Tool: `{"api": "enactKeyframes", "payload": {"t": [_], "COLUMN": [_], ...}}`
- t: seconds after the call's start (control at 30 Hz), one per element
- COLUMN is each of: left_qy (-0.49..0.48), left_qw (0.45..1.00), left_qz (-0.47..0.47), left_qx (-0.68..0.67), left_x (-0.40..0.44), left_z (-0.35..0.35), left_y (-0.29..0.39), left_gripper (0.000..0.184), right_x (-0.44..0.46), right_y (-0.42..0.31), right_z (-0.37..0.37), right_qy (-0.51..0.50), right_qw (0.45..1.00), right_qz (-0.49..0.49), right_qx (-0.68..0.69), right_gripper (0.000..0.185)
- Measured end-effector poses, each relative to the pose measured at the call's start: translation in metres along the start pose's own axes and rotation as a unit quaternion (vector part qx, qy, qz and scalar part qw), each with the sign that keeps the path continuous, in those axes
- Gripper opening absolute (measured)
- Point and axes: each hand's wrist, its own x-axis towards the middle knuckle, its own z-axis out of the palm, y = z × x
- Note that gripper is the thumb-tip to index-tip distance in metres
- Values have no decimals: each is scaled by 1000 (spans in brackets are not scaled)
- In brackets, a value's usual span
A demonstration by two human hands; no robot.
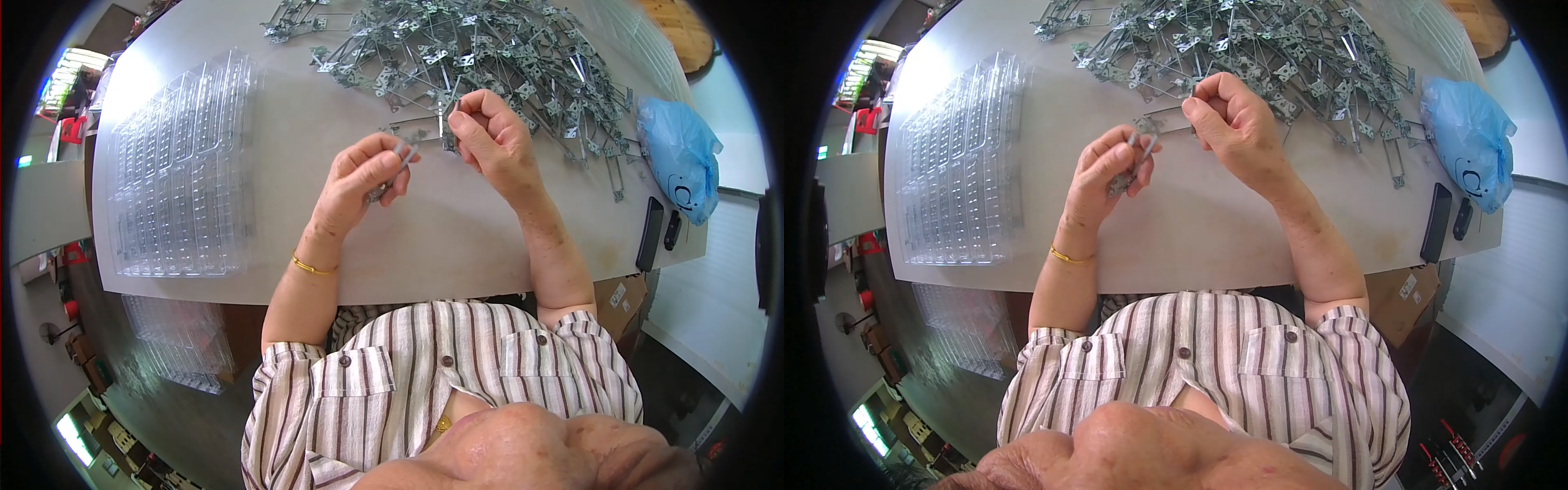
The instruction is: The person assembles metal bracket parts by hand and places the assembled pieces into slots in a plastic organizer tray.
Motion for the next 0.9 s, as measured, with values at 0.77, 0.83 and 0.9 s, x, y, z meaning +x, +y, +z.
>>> {"api": "enactKeyframes", "payload": {"t": [0.77, 0.83, 0.9], "left_qy": [-27, -22, -17], "left_qw": [999, 999, 999], "left_qz": [25, 28, 32], "left_qx": [-37, -35, -31], "left_x": [2, 1, 1], "left_z": [0, -2, -2], "left_y": [1, -1, -1], "left_gripper": [35, 35, 35], "right_x": [-6, -9, -11], "right_y": [20, 20, 18], "right_z": [24, 24, 24], "right_qy": [54, 37, 22], "right_qw": [917, 948, 972], "right_qz": [-297, -237, -174], "right_qx": [-260, -208, -153], "right_gripper": [10, 12, 15]}}
